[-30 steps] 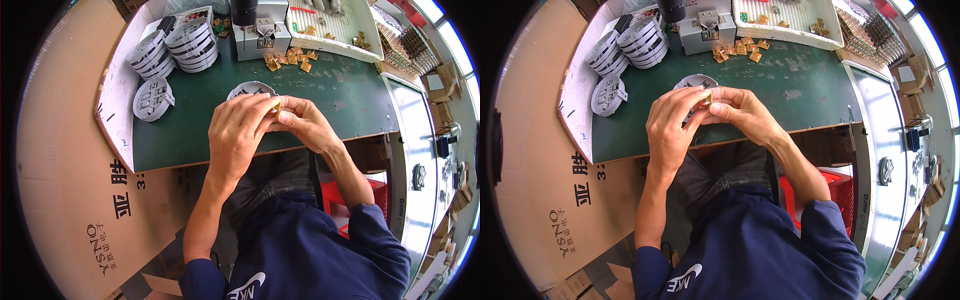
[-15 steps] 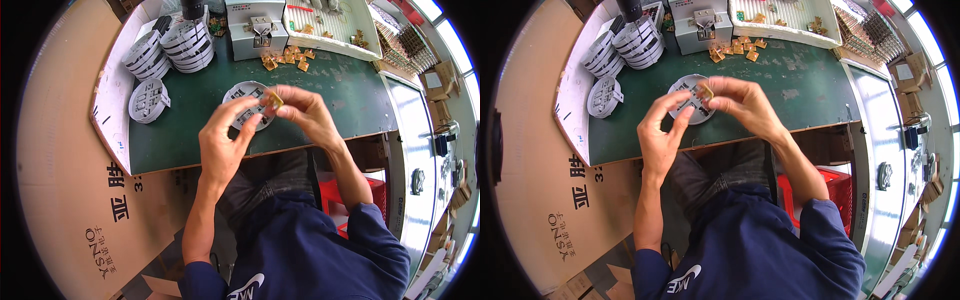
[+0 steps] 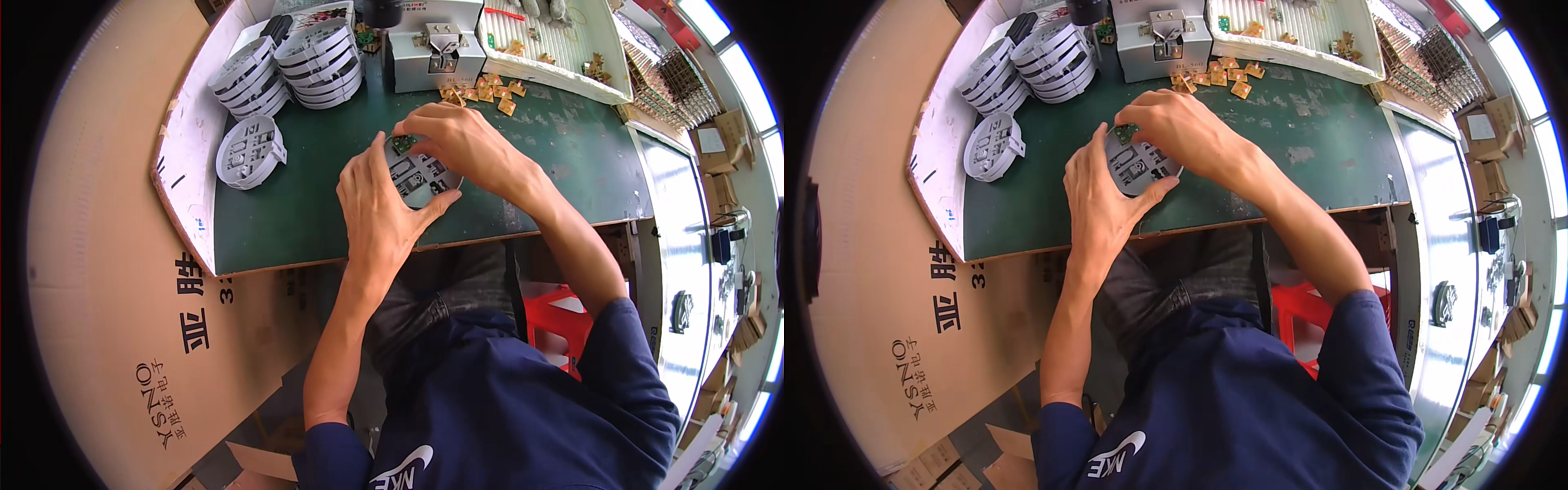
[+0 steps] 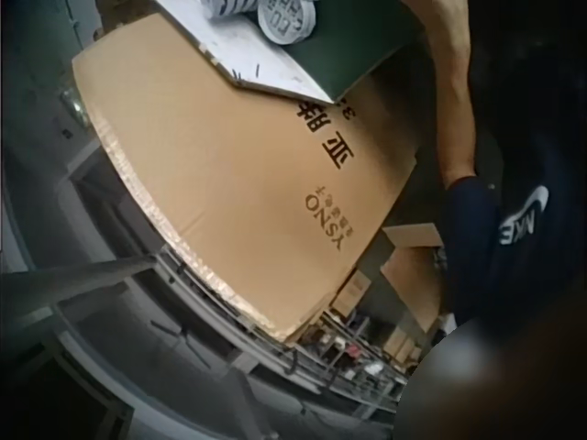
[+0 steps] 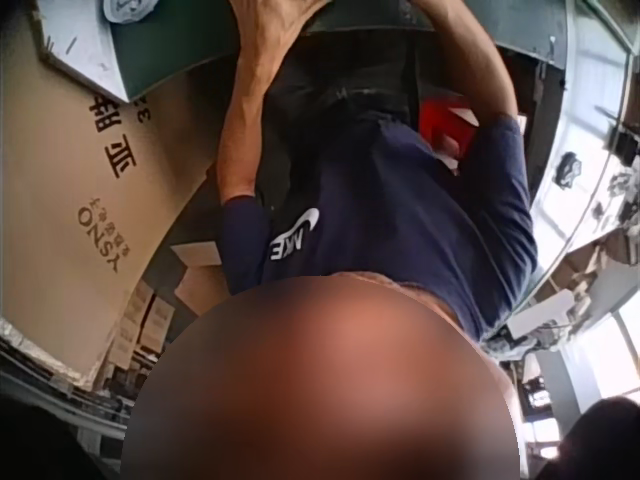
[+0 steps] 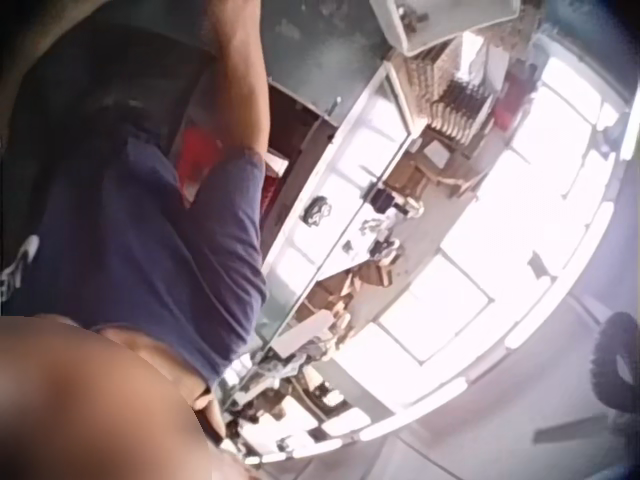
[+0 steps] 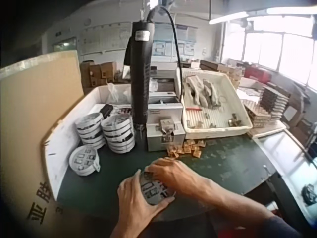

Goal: Assembling mechanical components into a circular housing base and securing them using an electric power screwdriver.

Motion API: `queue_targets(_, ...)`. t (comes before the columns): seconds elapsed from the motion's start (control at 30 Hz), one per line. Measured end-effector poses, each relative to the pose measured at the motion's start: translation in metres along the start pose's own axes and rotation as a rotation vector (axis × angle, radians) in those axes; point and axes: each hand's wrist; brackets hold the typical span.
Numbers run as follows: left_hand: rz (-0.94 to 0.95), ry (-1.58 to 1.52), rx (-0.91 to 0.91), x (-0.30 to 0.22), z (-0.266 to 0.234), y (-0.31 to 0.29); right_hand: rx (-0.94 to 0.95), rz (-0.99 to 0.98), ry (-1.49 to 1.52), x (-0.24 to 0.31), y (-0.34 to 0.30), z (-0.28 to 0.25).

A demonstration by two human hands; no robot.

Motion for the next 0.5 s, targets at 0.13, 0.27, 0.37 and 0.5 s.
queue_targets(0.13,-0.01,-0.101,0.043,0.0029,-0.0075,0.0034,0.06,0.027,0.01,-0.0028,0.0039,-0.0024)
queue_targets(0.27,-0.004,-0.11,0.048,0.0063,-0.0083,0.0037,0.064,-0.015,-0.041,-0.0009,0.0053,-0.0055)
queue_targets(0.37,0.006,-0.119,0.062,0.0063,-0.0086,0.0051,0.091,0.028,-0.041,-0.002,0.0041,-0.0064)
queue_targets(0.5,0.042,-0.127,0.06,0.0101,-0.0077,0.0056,0.012,0.075,0.114,-0.0029,0.0012,-0.0083)
Point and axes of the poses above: each hand's wrist, its own y-axis towards the middle knuckle, its own z-axis out of the palm, x = y × z, and after that the axes turned 5 degrees about -z, right-handed
